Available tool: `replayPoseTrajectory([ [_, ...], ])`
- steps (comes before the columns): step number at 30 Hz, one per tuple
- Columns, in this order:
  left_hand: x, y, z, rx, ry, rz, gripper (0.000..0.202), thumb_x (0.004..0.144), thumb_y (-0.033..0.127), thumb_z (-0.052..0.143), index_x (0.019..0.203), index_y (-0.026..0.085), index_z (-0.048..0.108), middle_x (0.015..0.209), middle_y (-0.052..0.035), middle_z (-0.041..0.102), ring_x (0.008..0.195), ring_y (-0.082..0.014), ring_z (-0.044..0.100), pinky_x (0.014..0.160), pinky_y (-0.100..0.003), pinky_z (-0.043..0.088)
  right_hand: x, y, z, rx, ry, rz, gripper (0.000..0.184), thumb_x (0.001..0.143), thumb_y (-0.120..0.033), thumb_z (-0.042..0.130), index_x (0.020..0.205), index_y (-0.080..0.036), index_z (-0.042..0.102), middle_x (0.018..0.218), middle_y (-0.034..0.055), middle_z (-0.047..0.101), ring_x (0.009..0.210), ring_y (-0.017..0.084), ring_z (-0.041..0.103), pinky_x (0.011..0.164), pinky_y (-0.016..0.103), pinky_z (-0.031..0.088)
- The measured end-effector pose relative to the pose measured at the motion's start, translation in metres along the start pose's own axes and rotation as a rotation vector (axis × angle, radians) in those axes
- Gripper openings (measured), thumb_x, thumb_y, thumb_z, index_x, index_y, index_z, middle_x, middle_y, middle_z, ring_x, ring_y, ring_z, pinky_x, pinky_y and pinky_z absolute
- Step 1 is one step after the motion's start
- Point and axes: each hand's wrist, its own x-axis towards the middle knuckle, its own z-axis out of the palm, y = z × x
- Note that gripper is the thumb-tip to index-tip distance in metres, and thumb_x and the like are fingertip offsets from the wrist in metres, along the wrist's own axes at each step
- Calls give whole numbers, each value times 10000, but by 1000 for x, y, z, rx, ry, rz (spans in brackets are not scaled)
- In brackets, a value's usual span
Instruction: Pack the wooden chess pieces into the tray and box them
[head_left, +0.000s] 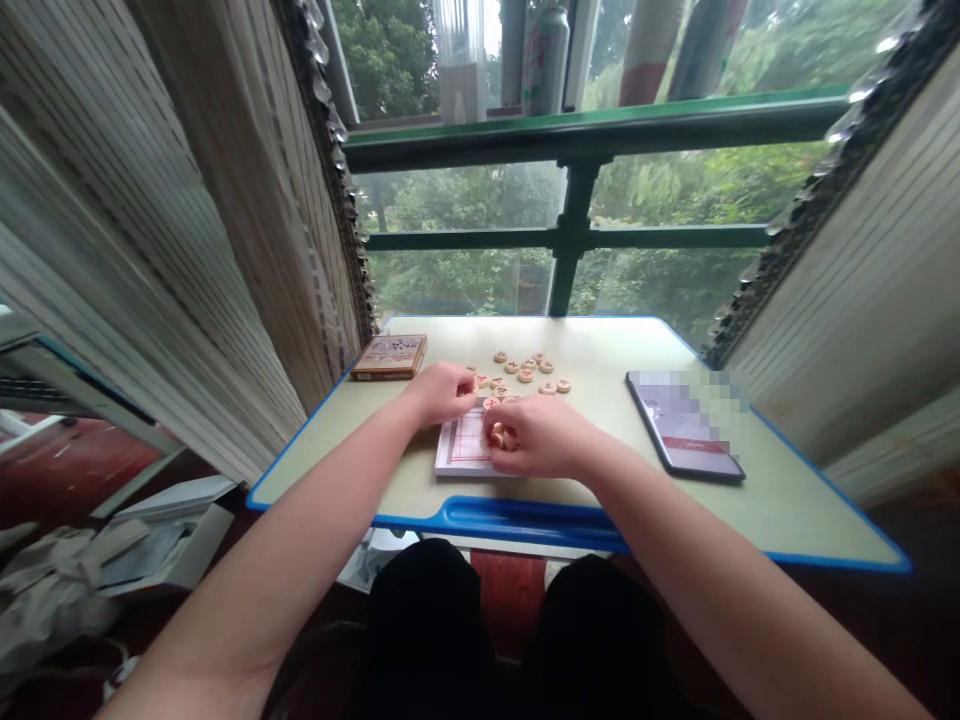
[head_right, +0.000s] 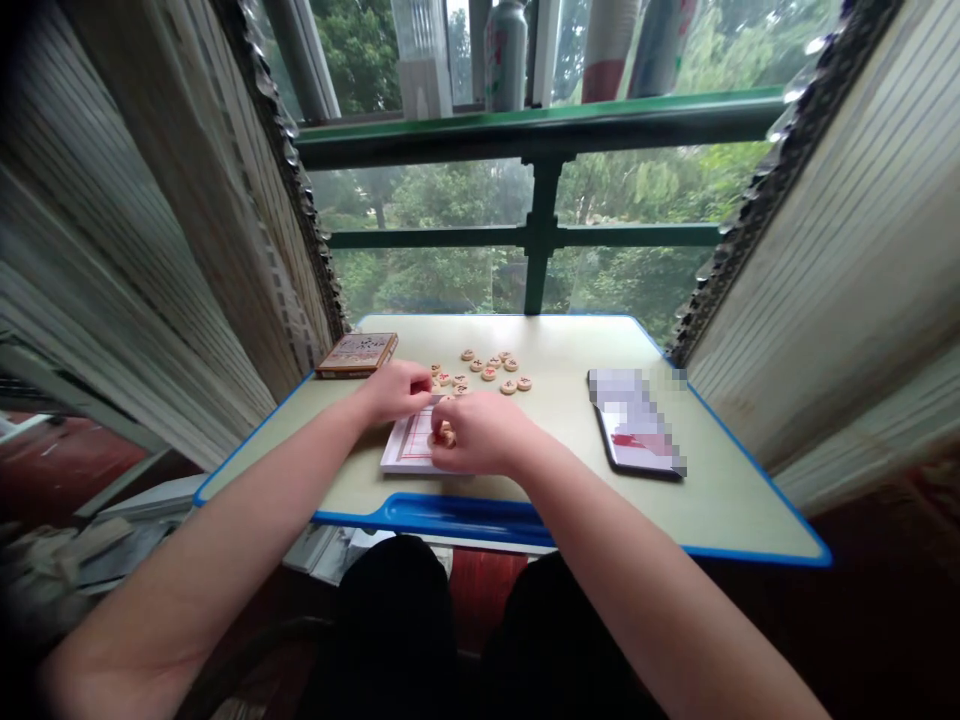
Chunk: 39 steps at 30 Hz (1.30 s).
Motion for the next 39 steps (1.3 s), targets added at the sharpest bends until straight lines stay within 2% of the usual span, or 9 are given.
replayPoseTrajectory([
  [5,0,-1,-2,3,-7,17,129,673,224,521,610,153,608,595,-12,586,579,-127,484,547,-238,328,3,-2,4,-142,-9,33,198,736,-350,514,771,-193,629,706,42,652,578,146,513,495,258,211],
  [12,-1,-2,-5,0,-26,-2,141,675,227,524,607,153,622,599,-11,595,578,-124,485,546,-234,336,3,-5,3,-193,-15,56,229,759,-378,492,762,-191,625,734,47,660,559,136,517,494,264,203],
  [21,-2,1,-7,15,-28,2,147,677,232,526,590,155,616,596,-15,599,574,-128,491,542,-238,335,2,-5,2,-165,4,58,225,757,-363,524,829,-189,647,761,51,668,589,148,530,508,270,226],
  [26,-1,1,-6,16,-34,-7,152,686,239,524,595,156,613,601,-16,605,568,-127,491,541,-239,333,3,-3,2,-63,-6,-31,177,739,-290,550,818,-208,686,878,50,659,685,148,542,545,254,283],
  [39,-2,1,-8,33,-41,8,152,686,240,517,594,156,604,602,-20,602,580,-131,494,550,-240,329,5,0,6,-21,35,-11,141,728,-266,582,784,-181,679,824,45,633,649,132,508,544,246,292],
])
